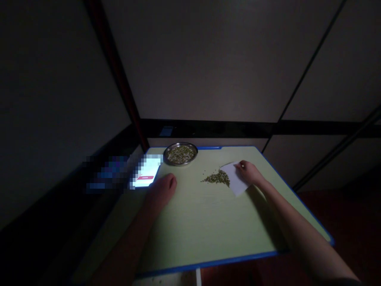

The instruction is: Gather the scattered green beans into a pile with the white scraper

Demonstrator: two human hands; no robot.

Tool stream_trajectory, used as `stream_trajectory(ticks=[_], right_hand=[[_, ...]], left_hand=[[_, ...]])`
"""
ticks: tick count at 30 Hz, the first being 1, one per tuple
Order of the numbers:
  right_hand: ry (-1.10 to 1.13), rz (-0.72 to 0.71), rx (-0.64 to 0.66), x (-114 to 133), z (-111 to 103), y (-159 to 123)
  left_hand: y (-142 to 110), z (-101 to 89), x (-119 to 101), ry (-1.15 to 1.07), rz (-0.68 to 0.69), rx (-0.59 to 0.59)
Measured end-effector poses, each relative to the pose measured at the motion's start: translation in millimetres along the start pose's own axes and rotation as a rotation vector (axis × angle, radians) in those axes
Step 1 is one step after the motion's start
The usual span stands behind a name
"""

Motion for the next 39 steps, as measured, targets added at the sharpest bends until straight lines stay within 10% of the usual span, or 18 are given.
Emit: stream_trajectory(ticks=[9, 29, 39], right_hand=[[0.105, -0.117, 0.027, 37.9, 4.3, -22.0], [0.228, 0.166, -0.219, -51.2, -28.6, -21.4], [0.13, 0.113, -0.16, -49.6, -29.4, -19.9]], left_hand=[[0.3, 0.9, 2.1, -0.006, -0.014, 0.021], [2.7, 2.5, 13.8, -0.257, -0.036, 0.006], [2.3, -0.5, 17.5, -0.378, -0.041, -0.047]])
Point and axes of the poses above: each hand's wrist, its own y-axis towards the middle knuckle, its own z-axis out of the palm, x = y × z, the point moved 9 cm from there along y, towards the middle knuckle, and after that the axes turned 7 degrees about -y, right-handed, at the moved point
